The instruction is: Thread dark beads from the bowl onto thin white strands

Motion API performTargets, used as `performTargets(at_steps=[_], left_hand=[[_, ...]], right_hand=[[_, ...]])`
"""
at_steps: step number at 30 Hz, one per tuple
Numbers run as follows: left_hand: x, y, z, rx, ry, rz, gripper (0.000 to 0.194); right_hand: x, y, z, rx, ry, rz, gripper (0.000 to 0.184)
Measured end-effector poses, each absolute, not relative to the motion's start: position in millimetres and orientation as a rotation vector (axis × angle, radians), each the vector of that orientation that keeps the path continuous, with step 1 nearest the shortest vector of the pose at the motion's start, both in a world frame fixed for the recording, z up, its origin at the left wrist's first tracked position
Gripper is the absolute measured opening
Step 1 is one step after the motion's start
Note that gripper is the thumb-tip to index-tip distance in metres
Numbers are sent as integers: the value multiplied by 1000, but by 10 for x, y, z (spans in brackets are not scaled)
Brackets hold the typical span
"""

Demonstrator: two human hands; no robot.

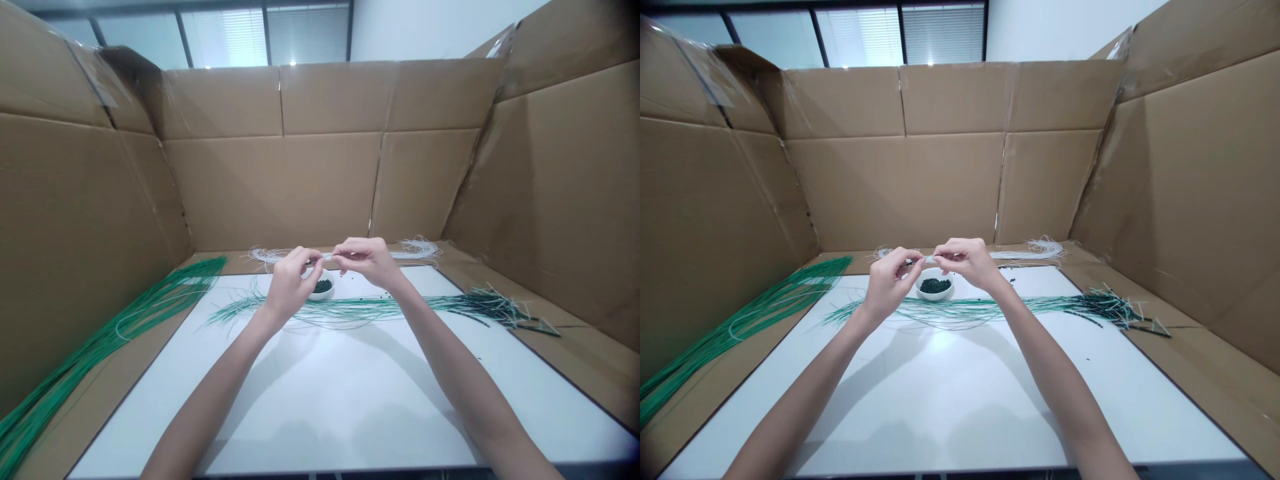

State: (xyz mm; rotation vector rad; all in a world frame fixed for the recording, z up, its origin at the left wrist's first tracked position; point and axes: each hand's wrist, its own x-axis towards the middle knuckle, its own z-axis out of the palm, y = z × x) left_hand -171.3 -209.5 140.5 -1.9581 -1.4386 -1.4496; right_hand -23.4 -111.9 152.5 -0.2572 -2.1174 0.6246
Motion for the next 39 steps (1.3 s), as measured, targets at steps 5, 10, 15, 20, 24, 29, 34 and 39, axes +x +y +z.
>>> performTargets(at_steps=[5, 10, 15, 20, 24, 29, 34, 39], left_hand=[[-1736, -2093, 1398, -1970, -1436, -1429, 8], [-1712, -2102, 1403, -2001, -1387, -1401, 9], [-1698, -2117, 1412, -2001, -1354, -1411, 9], [-1699, -2126, 1411, -1985, -1323, -1419, 8], [-1703, -2112, 1401, -1985, -1285, -1405, 9], [-1711, -2095, 1384, -1957, -1235, -1392, 9], [-1705, -2093, 1373, -1946, -1215, -1373, 10], [-1703, -2101, 1369, -1949, -1239, -1362, 12]], right_hand=[[-229, -1091, 1519, -193, -2056, 811, 13], [-240, -1079, 1496, -124, -2007, 920, 12], [-249, -1088, 1485, -121, -1965, 995, 12], [-260, -1094, 1480, -123, -1933, 1013, 10], [-258, -1086, 1478, -113, -1924, 1027, 10], [-255, -1085, 1472, -113, -1920, 1037, 9], [-259, -1094, 1474, -131, -1913, 1044, 11], [-252, -1101, 1488, -141, -1924, 1021, 12]])
